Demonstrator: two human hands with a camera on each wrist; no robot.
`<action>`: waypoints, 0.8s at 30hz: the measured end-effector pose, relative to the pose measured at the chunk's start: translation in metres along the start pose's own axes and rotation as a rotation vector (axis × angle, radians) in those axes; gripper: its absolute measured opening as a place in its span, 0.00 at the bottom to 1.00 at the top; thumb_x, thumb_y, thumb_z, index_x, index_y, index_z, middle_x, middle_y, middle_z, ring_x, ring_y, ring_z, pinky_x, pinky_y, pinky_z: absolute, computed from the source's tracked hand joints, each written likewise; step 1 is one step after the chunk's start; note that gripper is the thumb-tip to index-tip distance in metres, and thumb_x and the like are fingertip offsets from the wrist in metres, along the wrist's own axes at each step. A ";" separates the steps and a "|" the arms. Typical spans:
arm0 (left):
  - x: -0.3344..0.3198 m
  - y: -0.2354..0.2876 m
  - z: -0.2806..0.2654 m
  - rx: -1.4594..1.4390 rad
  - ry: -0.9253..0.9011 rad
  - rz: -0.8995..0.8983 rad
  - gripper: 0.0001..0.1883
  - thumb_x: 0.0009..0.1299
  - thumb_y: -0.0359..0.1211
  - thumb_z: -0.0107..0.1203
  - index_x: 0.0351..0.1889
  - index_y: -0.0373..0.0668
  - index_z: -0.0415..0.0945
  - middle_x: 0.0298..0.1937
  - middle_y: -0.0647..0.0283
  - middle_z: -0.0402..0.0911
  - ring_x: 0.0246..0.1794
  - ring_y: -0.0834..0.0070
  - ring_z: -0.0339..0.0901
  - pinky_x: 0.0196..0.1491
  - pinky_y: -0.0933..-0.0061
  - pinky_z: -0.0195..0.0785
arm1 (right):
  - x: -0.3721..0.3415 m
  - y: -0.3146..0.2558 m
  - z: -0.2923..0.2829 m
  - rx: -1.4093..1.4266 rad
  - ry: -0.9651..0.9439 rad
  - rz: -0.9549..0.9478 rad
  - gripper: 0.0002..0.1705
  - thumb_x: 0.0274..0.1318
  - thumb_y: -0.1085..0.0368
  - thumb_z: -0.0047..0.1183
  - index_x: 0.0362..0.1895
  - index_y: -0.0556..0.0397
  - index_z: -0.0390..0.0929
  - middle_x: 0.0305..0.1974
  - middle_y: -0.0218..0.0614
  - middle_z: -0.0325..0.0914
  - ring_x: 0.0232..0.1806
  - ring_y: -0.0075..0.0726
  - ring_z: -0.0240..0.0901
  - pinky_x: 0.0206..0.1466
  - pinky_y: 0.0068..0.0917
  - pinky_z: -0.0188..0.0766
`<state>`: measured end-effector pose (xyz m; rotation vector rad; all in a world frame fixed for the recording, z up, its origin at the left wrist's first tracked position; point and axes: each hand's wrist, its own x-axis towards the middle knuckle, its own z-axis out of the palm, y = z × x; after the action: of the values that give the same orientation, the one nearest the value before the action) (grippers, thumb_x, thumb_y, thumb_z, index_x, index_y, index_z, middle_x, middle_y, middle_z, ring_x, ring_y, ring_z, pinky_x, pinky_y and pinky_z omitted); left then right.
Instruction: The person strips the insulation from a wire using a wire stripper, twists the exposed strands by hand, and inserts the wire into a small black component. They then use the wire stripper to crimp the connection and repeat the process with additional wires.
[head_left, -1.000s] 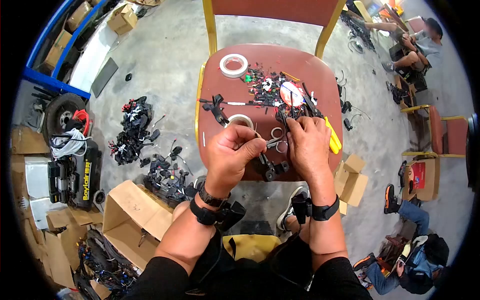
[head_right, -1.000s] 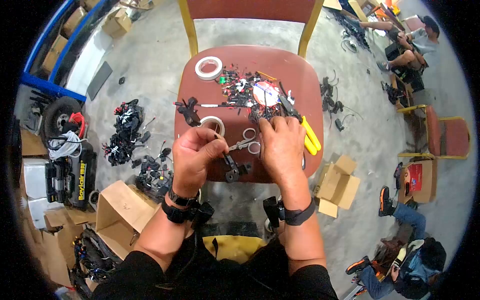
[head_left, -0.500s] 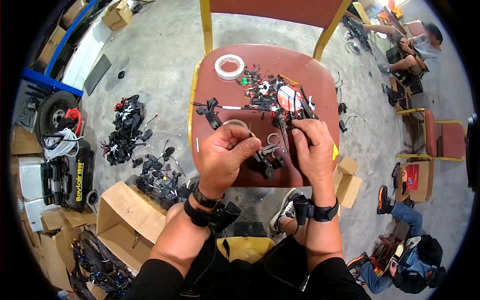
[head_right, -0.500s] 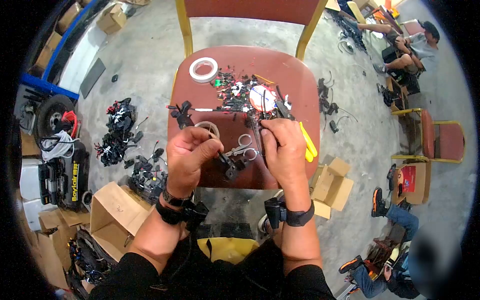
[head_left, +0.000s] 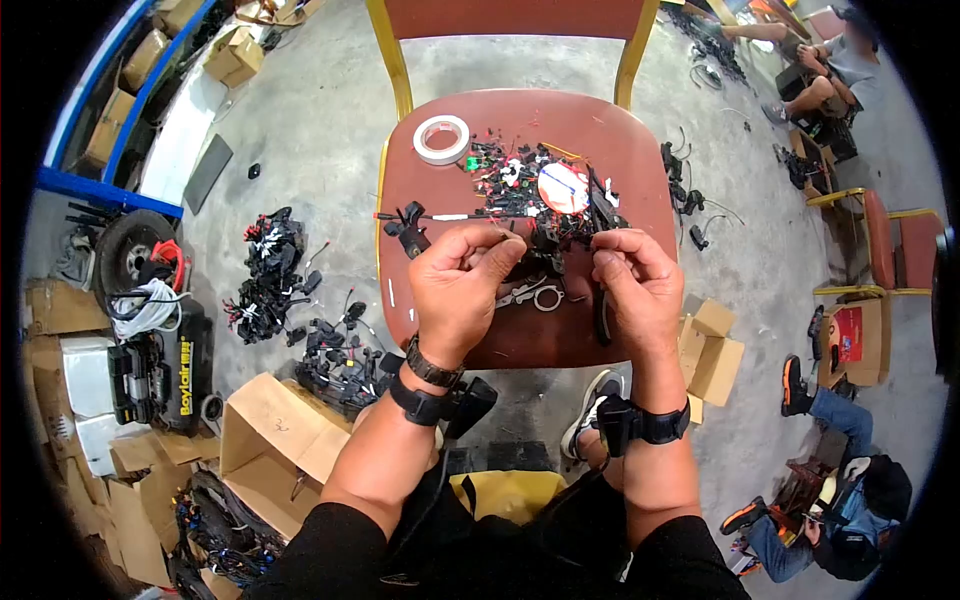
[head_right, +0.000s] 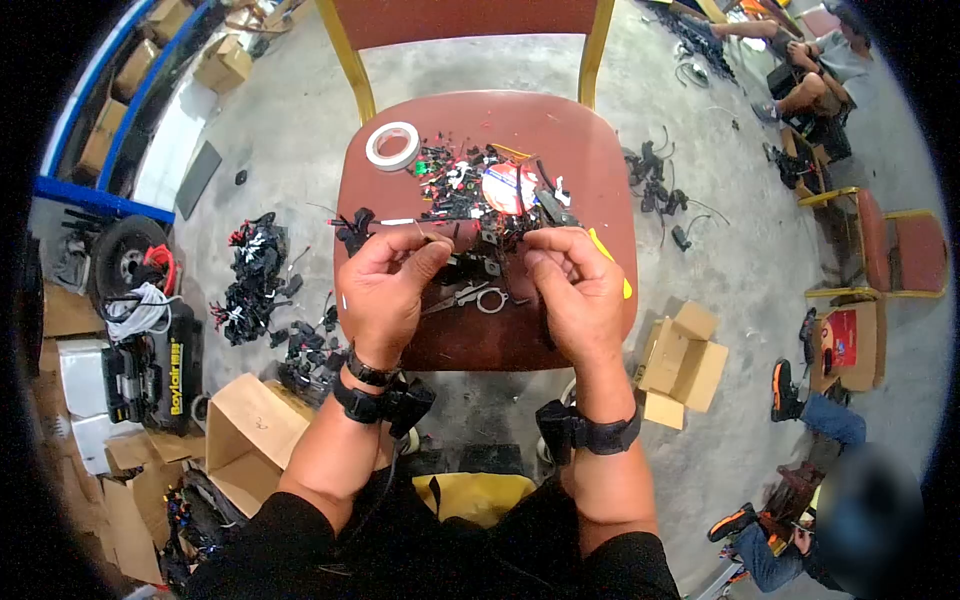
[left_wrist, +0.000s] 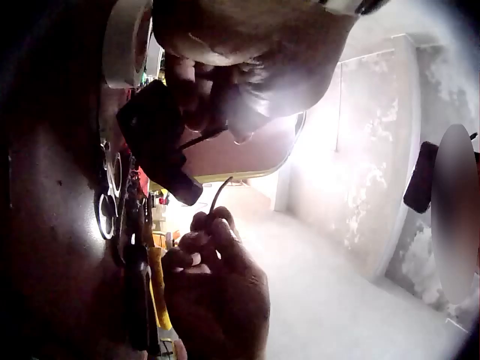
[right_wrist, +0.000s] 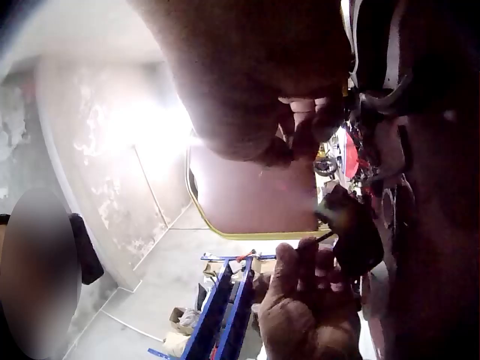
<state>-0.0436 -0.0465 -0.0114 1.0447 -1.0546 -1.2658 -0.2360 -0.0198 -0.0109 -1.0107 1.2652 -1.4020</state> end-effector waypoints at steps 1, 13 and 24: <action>0.002 -0.002 0.002 0.009 0.005 0.015 0.06 0.67 0.22 0.64 0.41 0.33 0.82 0.35 0.67 0.84 0.32 0.88 0.76 0.35 0.86 0.70 | -0.001 0.001 0.000 0.008 -0.018 0.009 0.08 0.59 0.78 0.56 0.44 0.62 0.81 0.36 0.27 0.76 0.35 0.16 0.71 0.40 0.16 0.69; 0.013 -0.011 0.005 0.170 0.047 0.128 0.07 0.69 0.23 0.62 0.44 0.34 0.83 0.42 0.62 0.86 0.41 0.81 0.80 0.47 0.80 0.73 | -0.009 -0.010 0.001 0.008 -0.099 0.007 0.09 0.60 0.76 0.57 0.45 0.60 0.81 0.38 0.29 0.78 0.40 0.21 0.75 0.46 0.21 0.73; -0.001 -0.004 -0.006 0.175 0.098 0.159 0.06 0.69 0.23 0.61 0.44 0.34 0.84 0.40 0.65 0.86 0.39 0.83 0.79 0.44 0.81 0.72 | -0.012 -0.012 -0.001 0.111 0.009 0.027 0.10 0.60 0.77 0.56 0.46 0.60 0.81 0.37 0.29 0.81 0.33 0.18 0.75 0.37 0.18 0.72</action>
<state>-0.0388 -0.0451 -0.0165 1.1196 -1.1646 -0.9990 -0.2358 -0.0075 0.0010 -0.9102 1.1901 -1.4413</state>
